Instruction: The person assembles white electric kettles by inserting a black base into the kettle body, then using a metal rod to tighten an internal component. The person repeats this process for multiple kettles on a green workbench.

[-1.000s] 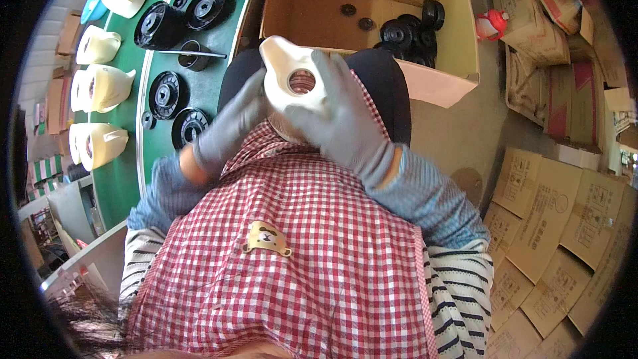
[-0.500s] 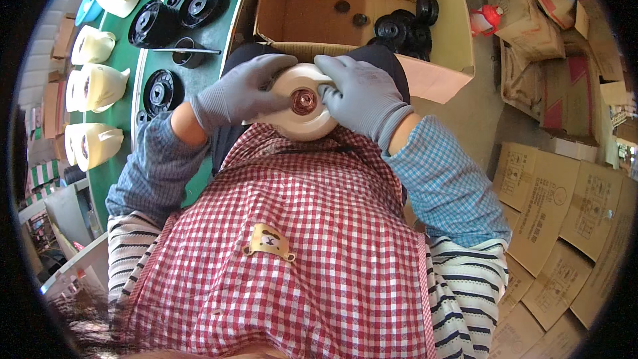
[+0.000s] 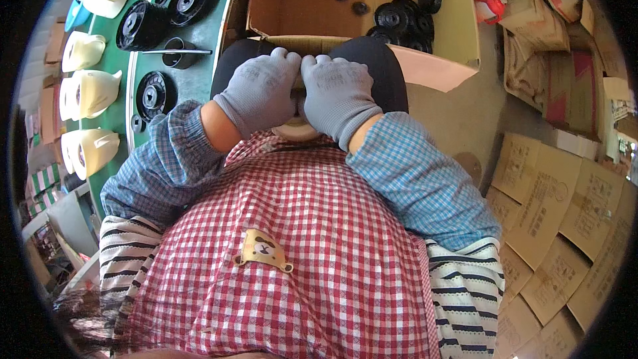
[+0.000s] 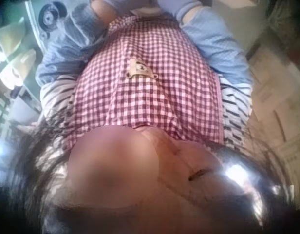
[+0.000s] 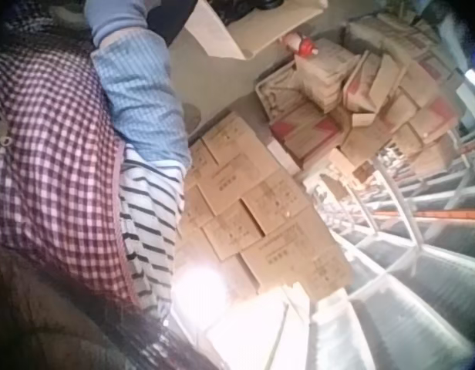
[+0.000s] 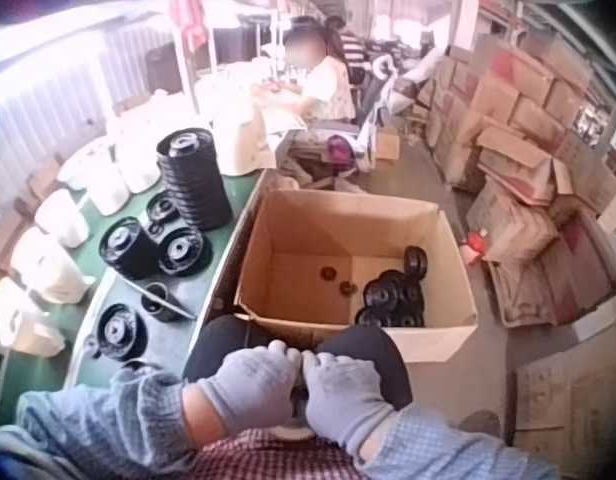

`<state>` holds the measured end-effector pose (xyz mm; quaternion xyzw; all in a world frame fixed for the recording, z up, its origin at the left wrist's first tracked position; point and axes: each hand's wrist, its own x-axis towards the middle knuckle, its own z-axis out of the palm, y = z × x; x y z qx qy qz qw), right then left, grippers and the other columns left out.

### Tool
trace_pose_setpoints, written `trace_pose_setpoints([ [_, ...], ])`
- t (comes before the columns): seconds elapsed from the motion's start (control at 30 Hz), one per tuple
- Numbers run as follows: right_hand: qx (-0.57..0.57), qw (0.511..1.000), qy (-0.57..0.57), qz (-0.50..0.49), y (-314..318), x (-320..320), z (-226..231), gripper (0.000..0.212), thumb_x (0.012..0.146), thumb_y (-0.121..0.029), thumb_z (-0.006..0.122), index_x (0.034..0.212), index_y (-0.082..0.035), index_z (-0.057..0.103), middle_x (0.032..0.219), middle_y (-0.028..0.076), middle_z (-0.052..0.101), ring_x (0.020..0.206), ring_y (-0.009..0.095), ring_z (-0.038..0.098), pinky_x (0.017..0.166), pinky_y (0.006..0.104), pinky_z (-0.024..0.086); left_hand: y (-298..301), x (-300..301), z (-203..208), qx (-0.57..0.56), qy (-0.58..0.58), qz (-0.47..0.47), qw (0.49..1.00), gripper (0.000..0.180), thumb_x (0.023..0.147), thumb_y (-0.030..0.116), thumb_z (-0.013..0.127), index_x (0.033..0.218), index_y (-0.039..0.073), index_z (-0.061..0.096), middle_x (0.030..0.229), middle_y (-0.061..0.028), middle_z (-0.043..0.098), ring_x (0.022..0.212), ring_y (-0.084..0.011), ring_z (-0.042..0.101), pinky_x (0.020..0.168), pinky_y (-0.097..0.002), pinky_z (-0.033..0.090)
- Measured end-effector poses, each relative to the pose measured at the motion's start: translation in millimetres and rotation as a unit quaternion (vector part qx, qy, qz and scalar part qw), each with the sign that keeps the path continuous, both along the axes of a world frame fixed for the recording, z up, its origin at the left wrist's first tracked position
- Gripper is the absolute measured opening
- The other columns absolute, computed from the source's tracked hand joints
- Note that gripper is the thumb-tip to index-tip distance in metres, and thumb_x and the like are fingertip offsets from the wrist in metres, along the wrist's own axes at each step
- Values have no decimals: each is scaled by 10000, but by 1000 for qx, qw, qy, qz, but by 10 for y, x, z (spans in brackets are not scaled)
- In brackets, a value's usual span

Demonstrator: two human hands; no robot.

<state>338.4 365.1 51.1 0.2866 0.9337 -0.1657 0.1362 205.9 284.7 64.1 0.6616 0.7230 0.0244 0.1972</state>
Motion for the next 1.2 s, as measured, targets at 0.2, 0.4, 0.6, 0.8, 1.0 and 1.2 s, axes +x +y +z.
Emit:
trace_pose_setpoints([
  [0.2,-32,998,44,-23,157,-24,-127,481,879,-355,716,1250,-65,616,1187,162,684,1131,322,665,951,454,539,198,-52,-43,-49,-2,-8,999,422,796,266,780,1097,14,625,1035,-203,661,976,-367,683,863,-438,549],
  [0.4,-219,953,207,13,414,333,13,682,827,-262,772,1425,-45,524,1374,206,590,1280,360,570,1068,416,465,-90,-316,292,-31,-216,29,975,614,804,253,736,1348,15,577,1281,-226,632,1174,-397,626,1028,-427,497],
  [0.6,-203,964,174,-12,294,325,42,658,866,-386,682,1415,-58,525,1356,190,607,1258,358,589,1072,437,468,5,-175,271,-9,-131,-9,991,639,770,235,765,1337,6,582,1254,-235,636,1156,-375,636,1019,-422,508],
  [0.8,-111,992,24,-58,135,145,185,604,888,-434,688,1352,-66,566,1256,163,657,1161,320,653,991,446,523,217,-37,80,-21,26,-64,997,445,748,216,789,1113,14,632,1021,-179,661,907,-339,695,795,-417,581],
  [1.0,-60,996,23,-66,114,106,-22,579,869,-448,710,1293,-68,611,1200,155,679,1094,306,678,933,434,551,305,0,-26,-17,40,-96,994,395,779,245,769,1088,24,661,1000,-182,681,899,-336,710,770,-421,589],
  [1.2,-171,976,109,-74,428,57,-180,579,839,-350,734,1315,-38,630,1141,179,712,1065,333,691,939,408,546,550,-72,-13,-74,27,-84,993,367,805,280,739,1049,24,640,1039,-188,690,944,-357,699,814,-446,571],
])
